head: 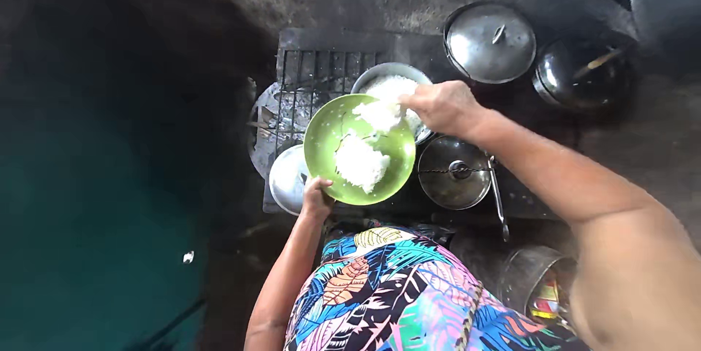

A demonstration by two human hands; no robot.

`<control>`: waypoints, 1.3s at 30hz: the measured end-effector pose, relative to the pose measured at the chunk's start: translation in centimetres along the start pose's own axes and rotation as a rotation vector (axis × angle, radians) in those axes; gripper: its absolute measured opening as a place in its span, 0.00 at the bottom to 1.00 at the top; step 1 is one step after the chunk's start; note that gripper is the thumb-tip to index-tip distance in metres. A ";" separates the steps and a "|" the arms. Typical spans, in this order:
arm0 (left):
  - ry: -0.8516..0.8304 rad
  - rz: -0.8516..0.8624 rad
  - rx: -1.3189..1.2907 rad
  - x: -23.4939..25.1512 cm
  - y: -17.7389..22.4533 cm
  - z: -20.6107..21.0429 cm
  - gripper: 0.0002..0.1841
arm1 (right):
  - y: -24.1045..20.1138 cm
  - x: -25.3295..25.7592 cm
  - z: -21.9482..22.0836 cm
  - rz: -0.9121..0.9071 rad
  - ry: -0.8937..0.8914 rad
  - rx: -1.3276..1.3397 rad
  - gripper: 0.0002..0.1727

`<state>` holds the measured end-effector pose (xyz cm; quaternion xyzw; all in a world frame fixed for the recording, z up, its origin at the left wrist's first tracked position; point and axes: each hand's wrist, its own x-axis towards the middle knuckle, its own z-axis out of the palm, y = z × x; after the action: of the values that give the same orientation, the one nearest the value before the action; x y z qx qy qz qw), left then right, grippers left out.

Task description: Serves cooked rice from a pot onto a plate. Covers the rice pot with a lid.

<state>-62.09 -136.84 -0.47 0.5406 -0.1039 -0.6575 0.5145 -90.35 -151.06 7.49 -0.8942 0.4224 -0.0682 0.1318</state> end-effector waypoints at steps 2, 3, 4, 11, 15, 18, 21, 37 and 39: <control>-0.097 -0.003 -0.001 0.5 -0.2 0.7 0.18 | -1.5 -1.4 1.0 -0.014 0.076 -0.090 0.23; -0.125 -0.006 0.009 0.7 -0.3 1.0 0.18 | -1.9 -2.0 0.9 -0.003 0.117 -0.107 0.24; -0.147 -0.009 0.021 0.9 -0.5 1.0 0.18 | -2.0 -2.5 0.4 0.015 0.149 -0.105 0.23; -0.134 -0.012 -0.005 0.8 -1.1 -0.1 0.19 | -0.1 -3.7 -4.3 0.419 -0.032 0.329 0.19; 0.073 0.067 0.022 -1.5 0.1 -3.4 0.14 | 0.6 -1.0 -4.4 0.679 -0.401 -0.029 0.16; 0.140 0.212 0.017 -3.2 0.5 -8.6 0.15 | -0.8 1.6 -0.2 0.694 -0.674 -0.239 0.13; 0.239 0.294 -0.002 -5.6 0.3 -12.8 0.16 | -1.1 3.4 3.8 0.601 -0.830 -0.318 0.13; 0.244 0.323 -0.167 -8.9 -0.2 -12.9 0.11 | 4.7 7.4 9.7 0.918 -0.938 0.354 0.08; 0.211 0.326 -0.179 -8.4 0.0 -12.6 0.11 | 5.5 7.4 11.2 1.053 -0.916 0.461 0.06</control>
<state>-52.76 -124.93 -0.36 0.5348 -0.0769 -0.5119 0.6679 -87.09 -158.07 -4.79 -0.4613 0.6735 0.2975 0.4951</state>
